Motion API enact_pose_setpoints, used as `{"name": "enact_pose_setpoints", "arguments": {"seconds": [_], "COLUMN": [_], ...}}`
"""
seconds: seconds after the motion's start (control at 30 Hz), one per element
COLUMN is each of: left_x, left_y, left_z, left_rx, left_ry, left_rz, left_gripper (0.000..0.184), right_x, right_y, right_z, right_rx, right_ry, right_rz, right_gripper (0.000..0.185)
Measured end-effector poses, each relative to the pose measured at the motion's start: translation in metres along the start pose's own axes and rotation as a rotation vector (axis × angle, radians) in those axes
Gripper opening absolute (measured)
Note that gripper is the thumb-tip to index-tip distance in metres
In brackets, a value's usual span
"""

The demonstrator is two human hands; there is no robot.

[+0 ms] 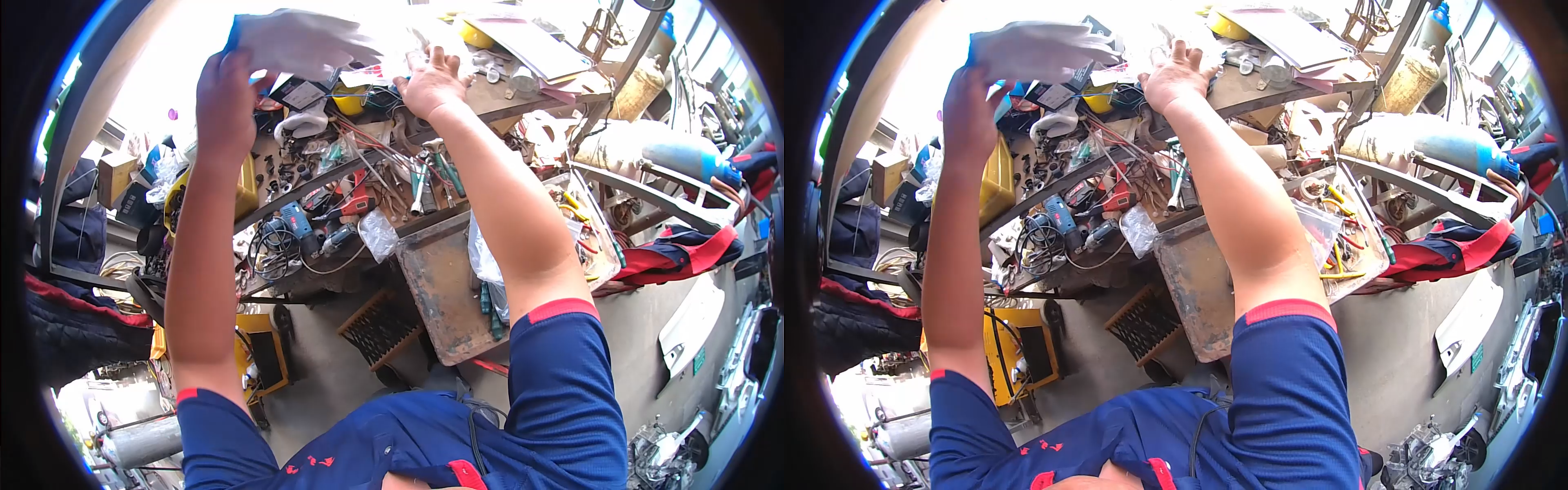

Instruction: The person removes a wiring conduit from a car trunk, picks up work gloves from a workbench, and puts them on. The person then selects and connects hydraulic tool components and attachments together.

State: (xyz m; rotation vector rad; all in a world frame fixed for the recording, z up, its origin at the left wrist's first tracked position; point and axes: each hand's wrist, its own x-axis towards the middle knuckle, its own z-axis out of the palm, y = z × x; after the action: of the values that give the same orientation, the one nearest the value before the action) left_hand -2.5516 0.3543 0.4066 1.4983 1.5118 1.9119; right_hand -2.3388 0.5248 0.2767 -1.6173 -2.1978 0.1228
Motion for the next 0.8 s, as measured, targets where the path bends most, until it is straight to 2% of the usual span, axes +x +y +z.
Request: {"name": "enact_pose_setpoints", "arguments": {"seconds": [0.03, 0.07, 0.17, 0.2, 0.3, 0.33, 0.37, 0.4, 0.43, 0.47, 0.5, 0.53, 0.57, 0.63, 0.67, 0.7, 0.8], "left_x": [-0.016, -0.040, -0.085, -0.109, -0.182, -0.208, -0.233, -0.258, -0.284, -0.312, -0.343, -0.377, -0.408, -0.455, -0.477, -0.495, -0.585], "left_y": [0.004, 0.025, 0.000, 0.016, 0.030, 0.032, 0.037, 0.046, 0.050, 0.051, 0.049, 0.046, 0.045, 0.056, 0.073, 0.089, 0.106], "left_z": [-0.017, -0.019, -0.084, -0.090, -0.126, -0.141, -0.153, -0.160, -0.170, -0.176, -0.183, -0.193, -0.202, -0.203, -0.206, -0.216, -0.270], "left_rx": [-0.039, -0.240, -0.440, -0.414, -0.489, -0.482, -0.477, -0.485, -0.509, -0.429, -0.350, 0.004, 0.362, 0.503, 0.504, 0.676, 0.607], "left_ry": [-0.053, 0.039, -0.011, -0.001, 0.124, 0.152, 0.175, 0.228, 0.282, 0.328, 0.370, 0.268, 0.156, 0.079, 0.158, 0.135, 0.314], "left_rz": [-0.027, -0.267, -0.420, -0.430, -0.532, -0.539, -0.549, -0.559, -0.578, -0.587, -0.593, -0.479, -0.366, -0.196, -0.217, -0.205, -0.344], "left_gripper": [0.034, 0.030, 0.022, 0.020, 0.022, 0.023, 0.025, 0.025, 0.024, 0.022, 0.021, 0.023, 0.027, 0.040, 0.045, 0.043, 0.035], "right_x": [0.002, 0.002, 0.004, -0.001, -0.070, -0.117, -0.158, -0.199, -0.238, -0.265, -0.291, -0.321, -0.346, -0.400, -0.430, -0.457, -0.527], "right_y": [-0.002, -0.004, -0.006, -0.010, -0.031, -0.054, -0.072, -0.090, -0.108, -0.126, -0.144, -0.164, -0.182, -0.215, -0.228, -0.239, -0.271], "right_z": [-0.001, -0.006, -0.023, -0.039, -0.060, -0.090, -0.090, -0.091, -0.091, -0.080, -0.054, -0.031, -0.019, -0.003, 0.011, 0.019, 0.041], "right_rx": [-0.016, -0.019, -0.059, -0.070, 0.118, 0.367, 0.664, 1.036, 1.259, 1.319, 1.387, 1.442, 1.358, 1.331, 1.284, 1.239, 1.368], "right_ry": [-0.010, -0.041, -0.128, -0.162, 0.551, 0.452, 0.105, -0.316, -0.666, -0.990, -1.196, -1.235, -1.296, -1.437, -1.409, -1.384, -1.605], "right_rz": [0.010, 0.000, -0.076, -0.080, -0.448, -0.521, -0.634, -0.618, -0.481, -0.500, -0.423, -0.399, -0.389, -0.324, -0.396, -0.467, -0.479], "right_gripper": [0.069, 0.069, 0.072, 0.074, 0.035, 0.023, 0.020, 0.018, 0.016, 0.021, 0.028, 0.036, 0.041, 0.040, 0.038, 0.037, 0.034]}}
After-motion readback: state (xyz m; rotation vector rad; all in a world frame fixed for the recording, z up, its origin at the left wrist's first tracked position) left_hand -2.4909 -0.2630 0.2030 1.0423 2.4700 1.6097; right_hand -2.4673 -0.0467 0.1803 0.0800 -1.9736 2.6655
